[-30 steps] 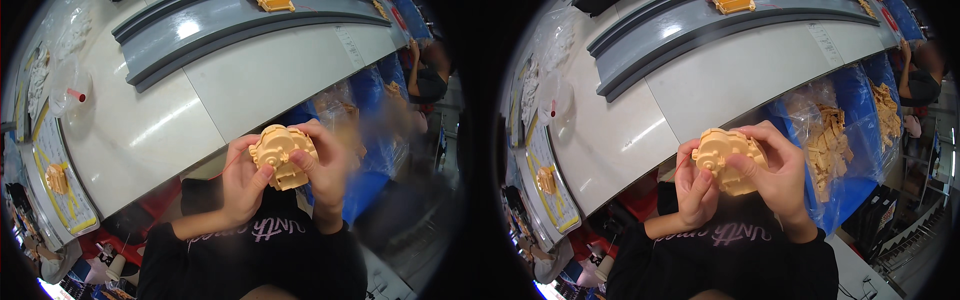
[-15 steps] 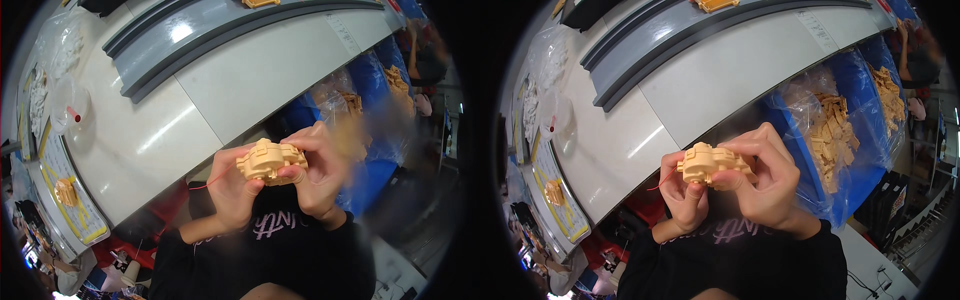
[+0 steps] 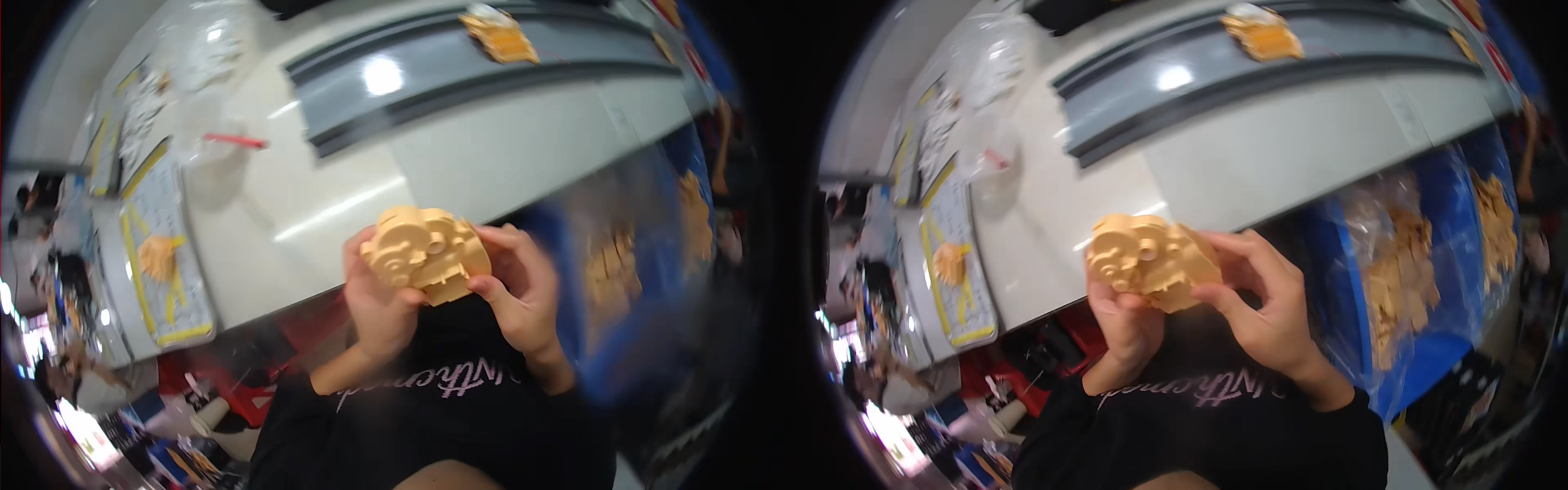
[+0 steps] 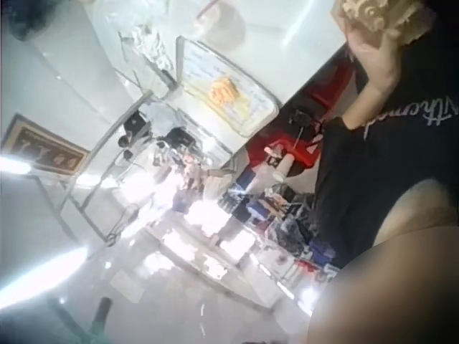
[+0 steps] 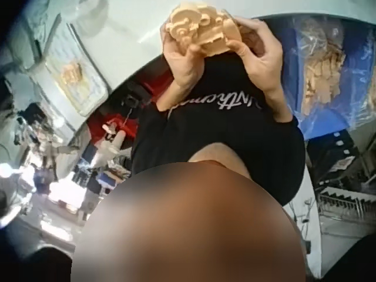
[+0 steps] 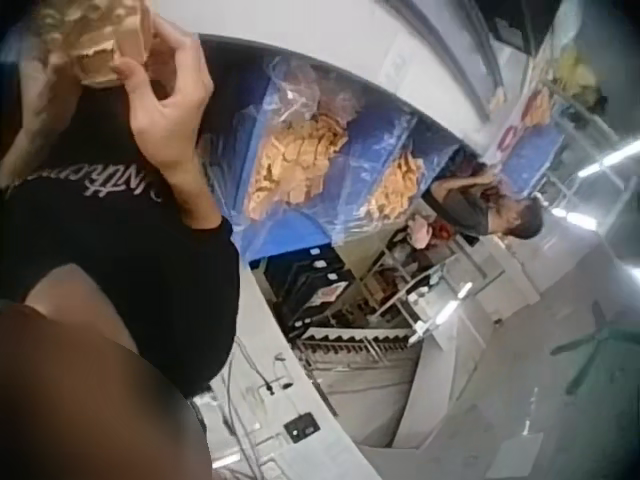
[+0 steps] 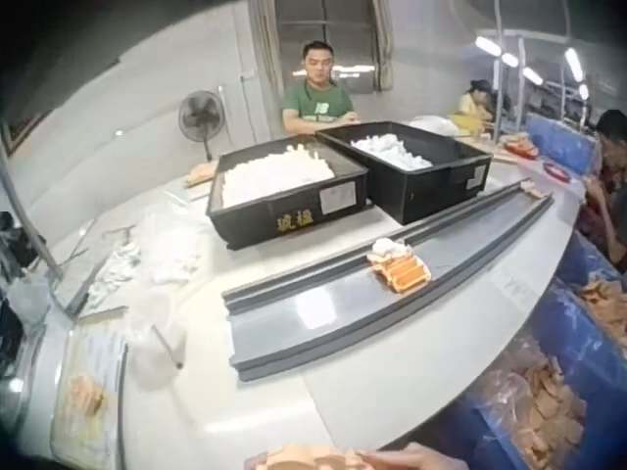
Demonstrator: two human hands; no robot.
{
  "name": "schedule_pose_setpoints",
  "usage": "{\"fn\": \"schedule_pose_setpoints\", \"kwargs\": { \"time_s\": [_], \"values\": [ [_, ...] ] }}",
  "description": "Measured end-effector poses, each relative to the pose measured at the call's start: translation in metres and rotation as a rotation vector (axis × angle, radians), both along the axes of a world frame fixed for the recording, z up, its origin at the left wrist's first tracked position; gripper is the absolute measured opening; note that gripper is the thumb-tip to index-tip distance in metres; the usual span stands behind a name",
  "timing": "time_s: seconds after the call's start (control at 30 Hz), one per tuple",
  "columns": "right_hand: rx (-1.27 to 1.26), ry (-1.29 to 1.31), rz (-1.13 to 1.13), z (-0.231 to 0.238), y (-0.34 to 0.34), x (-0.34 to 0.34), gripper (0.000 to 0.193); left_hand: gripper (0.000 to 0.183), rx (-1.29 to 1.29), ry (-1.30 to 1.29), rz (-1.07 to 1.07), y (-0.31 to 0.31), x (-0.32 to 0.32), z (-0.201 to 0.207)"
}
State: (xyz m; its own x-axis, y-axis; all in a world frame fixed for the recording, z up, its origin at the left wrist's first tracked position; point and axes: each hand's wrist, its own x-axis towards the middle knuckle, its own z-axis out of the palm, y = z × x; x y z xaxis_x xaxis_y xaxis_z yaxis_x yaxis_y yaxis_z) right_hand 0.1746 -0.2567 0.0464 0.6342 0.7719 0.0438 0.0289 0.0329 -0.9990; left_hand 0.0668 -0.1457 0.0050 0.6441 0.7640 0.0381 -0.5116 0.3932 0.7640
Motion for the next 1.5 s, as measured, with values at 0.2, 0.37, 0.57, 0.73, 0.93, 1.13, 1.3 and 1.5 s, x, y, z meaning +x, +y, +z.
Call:
{"fn": "schedule_pose_setpoints", "kwargs": {
  "time_s": [0.2, 0.37, 0.57, 0.73, 0.93, 1.13, 1.3, 1.5],
  "values": [
    [0.055, 0.202, 0.130, -0.010, 0.037, -0.031, 0.040, 0.072, 0.336, 0.381, 0.069, 0.032, -0.043, 0.028],
    [0.067, 0.182, 0.332, -0.011, 0.051, -0.047, 0.024, 0.058, 0.391, 0.469, 0.553, 0.086, -0.100, 0.031],
    [0.044, -0.022, 0.047, -0.009, 0.045, -0.007, 0.018, 0.061, 0.848, 1.518, 1.016, 0.199, -0.224, 0.001],
    [0.060, -0.812, -0.393, -0.001, 0.077, 0.091, 0.016, 0.089, 0.660, 2.123, 1.071, 0.223, -0.298, -0.020],
    [-0.390, -1.287, -0.412, -0.008, 0.087, 0.215, 0.009, 0.037, 0.888, 0.571, 1.295, 0.138, -0.138, 0.020],
    [-0.554, -1.434, -0.230, 0.000, 0.091, 0.226, 0.006, 0.032, 0.591, 0.343, 0.111, 0.037, -0.010, 0.009],
    [-0.483, -1.614, -0.294, 0.008, 0.084, 0.206, 0.016, 0.064, 0.077, -0.074, -0.466, 0.034, 0.078, 0.015],
    [-0.296, -1.555, -0.174, 0.038, 0.002, 0.098, 0.012, 0.065, -0.244, -0.076, -0.670, 0.015, 0.097, 0.031]
  ]
}}
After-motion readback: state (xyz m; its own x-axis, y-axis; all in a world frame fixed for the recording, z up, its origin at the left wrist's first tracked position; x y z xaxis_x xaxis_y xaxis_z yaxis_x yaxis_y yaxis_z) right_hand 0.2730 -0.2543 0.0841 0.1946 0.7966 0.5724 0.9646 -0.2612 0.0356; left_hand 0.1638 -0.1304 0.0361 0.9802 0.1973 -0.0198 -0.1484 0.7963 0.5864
